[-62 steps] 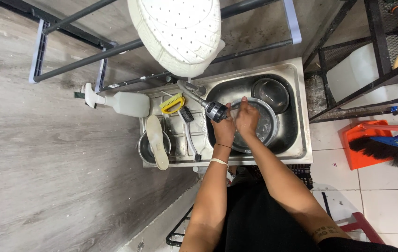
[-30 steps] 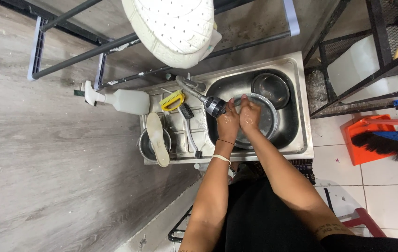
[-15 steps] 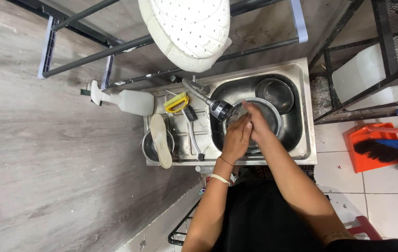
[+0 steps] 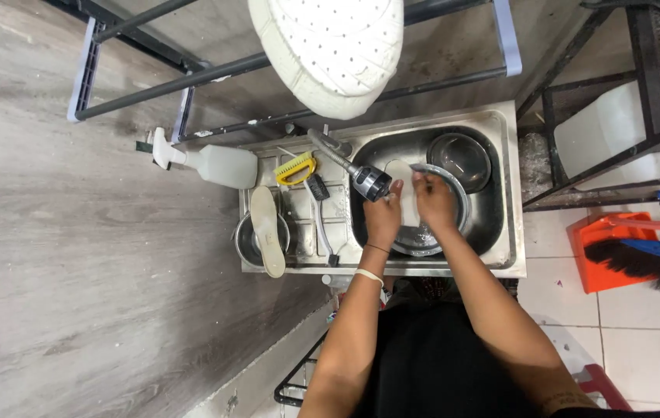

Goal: Washing and scrubbing shoe insoles in a sink using a brush and soap followed by rinsing.

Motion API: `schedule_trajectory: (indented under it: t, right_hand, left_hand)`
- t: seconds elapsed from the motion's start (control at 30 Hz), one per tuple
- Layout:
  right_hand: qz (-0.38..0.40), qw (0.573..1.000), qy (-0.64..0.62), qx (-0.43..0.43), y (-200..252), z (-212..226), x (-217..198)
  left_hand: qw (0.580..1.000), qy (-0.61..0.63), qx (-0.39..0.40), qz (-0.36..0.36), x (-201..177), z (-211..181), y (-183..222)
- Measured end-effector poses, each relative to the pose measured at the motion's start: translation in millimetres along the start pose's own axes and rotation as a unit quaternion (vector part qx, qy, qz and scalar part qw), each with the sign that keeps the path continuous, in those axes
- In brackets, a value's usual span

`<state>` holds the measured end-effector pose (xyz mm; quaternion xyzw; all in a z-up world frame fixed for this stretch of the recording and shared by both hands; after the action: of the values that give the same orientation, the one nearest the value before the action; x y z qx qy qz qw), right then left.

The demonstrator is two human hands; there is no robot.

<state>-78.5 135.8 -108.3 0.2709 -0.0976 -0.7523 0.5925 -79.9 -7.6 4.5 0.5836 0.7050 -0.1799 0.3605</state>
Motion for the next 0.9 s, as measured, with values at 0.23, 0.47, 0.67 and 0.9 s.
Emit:
schedule_trajectory:
  t: [0.23,0.47,0.67,0.9]
  right_hand:
    - [-0.095,0.994,0.019,-0.045,37.5,45.5,-4.0]
    - [-0.135,0.96,-0.024,-0.242,41.0,59.3,-2.0]
    - [-0.101,0.961,-0.081,-0.245,43.5,44.5,1.1]
    - [-0.008,0.985,0.039,-0.167,58.0,73.2,-8.1]
  left_hand:
    - [0.991,0.058,-0.084,0.087,16.3,-7.0,22.3]
    - [0.99,-0.071,0.103,-0.061,10.0,-20.8,14.4]
    - [0.996,-0.071,0.03,-0.05,28.5,9.3,7.4]
    - [0.979,0.007,-0.145,0.145,59.5,52.8,-4.7]
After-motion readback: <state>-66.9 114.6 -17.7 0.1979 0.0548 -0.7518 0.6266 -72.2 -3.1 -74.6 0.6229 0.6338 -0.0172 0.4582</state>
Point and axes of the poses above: each hand's wrist, its own y-axis away from the middle knuckle, its own x-axis out of the palm, z = x × y, the point moved 8 cm from there along -y, towards the middle knuckle, and after that the axes turned 11 degrees about -y, right-handed, at the moved point
